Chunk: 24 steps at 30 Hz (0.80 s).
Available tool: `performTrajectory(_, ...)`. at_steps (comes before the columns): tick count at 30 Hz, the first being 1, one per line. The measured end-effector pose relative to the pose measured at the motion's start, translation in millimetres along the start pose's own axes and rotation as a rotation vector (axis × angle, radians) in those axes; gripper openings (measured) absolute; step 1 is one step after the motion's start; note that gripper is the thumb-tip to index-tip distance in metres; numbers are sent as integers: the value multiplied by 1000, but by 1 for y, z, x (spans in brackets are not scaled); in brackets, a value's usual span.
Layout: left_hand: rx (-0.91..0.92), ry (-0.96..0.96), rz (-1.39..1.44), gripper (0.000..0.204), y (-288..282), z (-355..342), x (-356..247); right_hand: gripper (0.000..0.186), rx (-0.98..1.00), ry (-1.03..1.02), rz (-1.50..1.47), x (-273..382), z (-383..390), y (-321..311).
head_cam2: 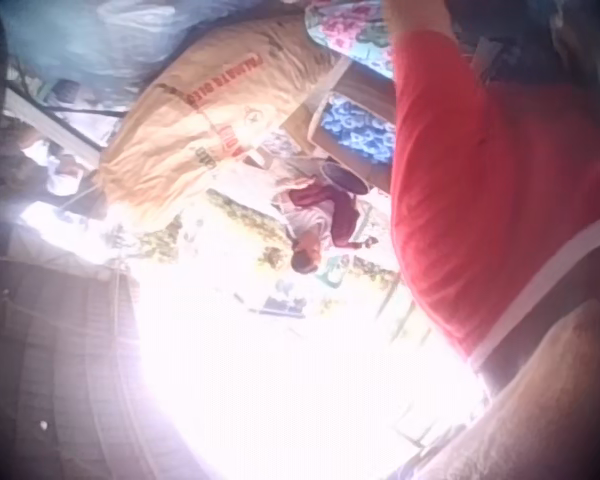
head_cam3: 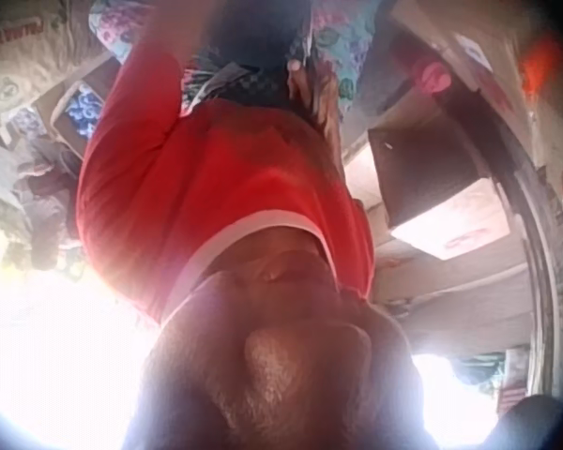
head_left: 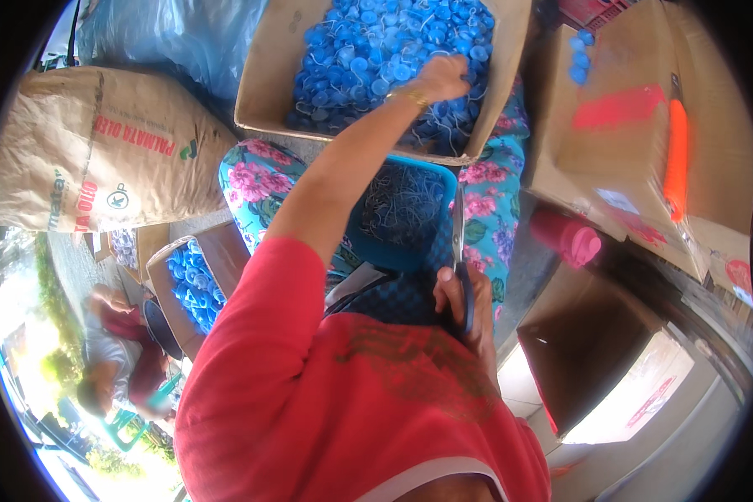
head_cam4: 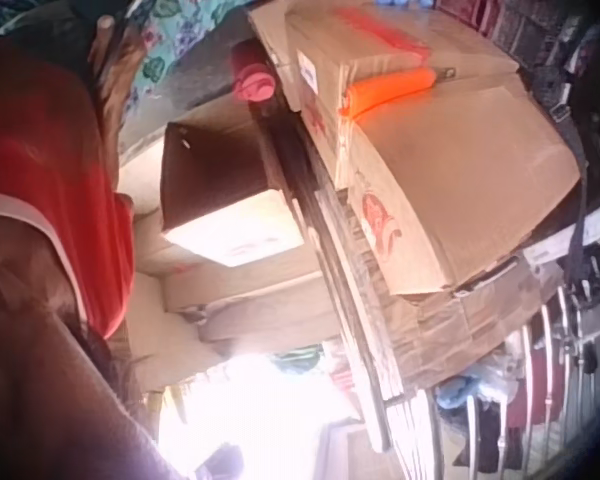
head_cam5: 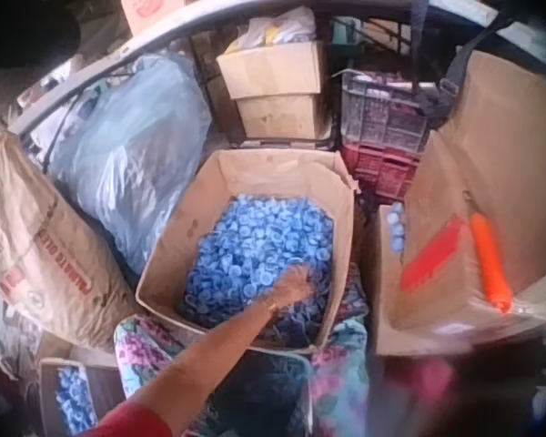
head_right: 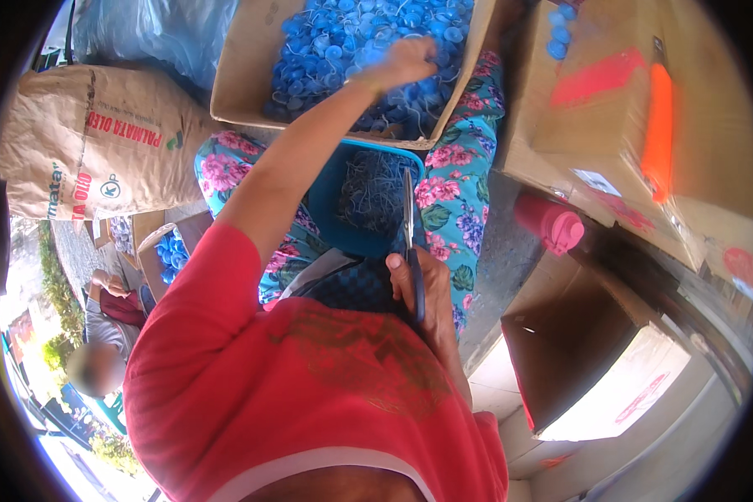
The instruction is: The person sits on the ground and uses scissors to trim the protruding plastic or string from small blue caps. They pick each cap from a cardboard box, cut the excess, and place the trimmed caps into a second box. A second person is visible in the background working with similar items.
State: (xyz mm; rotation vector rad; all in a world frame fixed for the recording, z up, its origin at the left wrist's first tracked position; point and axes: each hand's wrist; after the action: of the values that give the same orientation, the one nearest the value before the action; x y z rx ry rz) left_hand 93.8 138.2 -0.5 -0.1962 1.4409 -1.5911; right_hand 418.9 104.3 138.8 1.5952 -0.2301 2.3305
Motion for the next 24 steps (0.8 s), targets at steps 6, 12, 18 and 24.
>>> performTrajectory(6, 508, -83, 1239, 30, -52, 77, 5, 47, -7, -36, -27, -7, 10, 4)
performTrajectory(12, 763, 105, 1561, 34, -77, 165, -25, 45, -7, -102, 0, -1, 21, 5)
performTrajectory(18, 835, 138, 1555, 35, -88, 220, -40, 42, -4, -168, -1, -4, 33, 4)
performTrajectory(24, 793, 178, 1472, 42, -92, 237, -39, 39, -18, -229, 53, 4, 44, 7)
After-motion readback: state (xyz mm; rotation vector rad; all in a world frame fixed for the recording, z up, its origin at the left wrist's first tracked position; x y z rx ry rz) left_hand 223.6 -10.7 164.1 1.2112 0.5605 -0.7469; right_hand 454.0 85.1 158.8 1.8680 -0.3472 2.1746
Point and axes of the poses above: each hand's wrist, its own z-axis away from the middle knuckle, its own y-axis out of the palm, x = y × z, and after that the axes turned 10 degrees about -y, right-handed
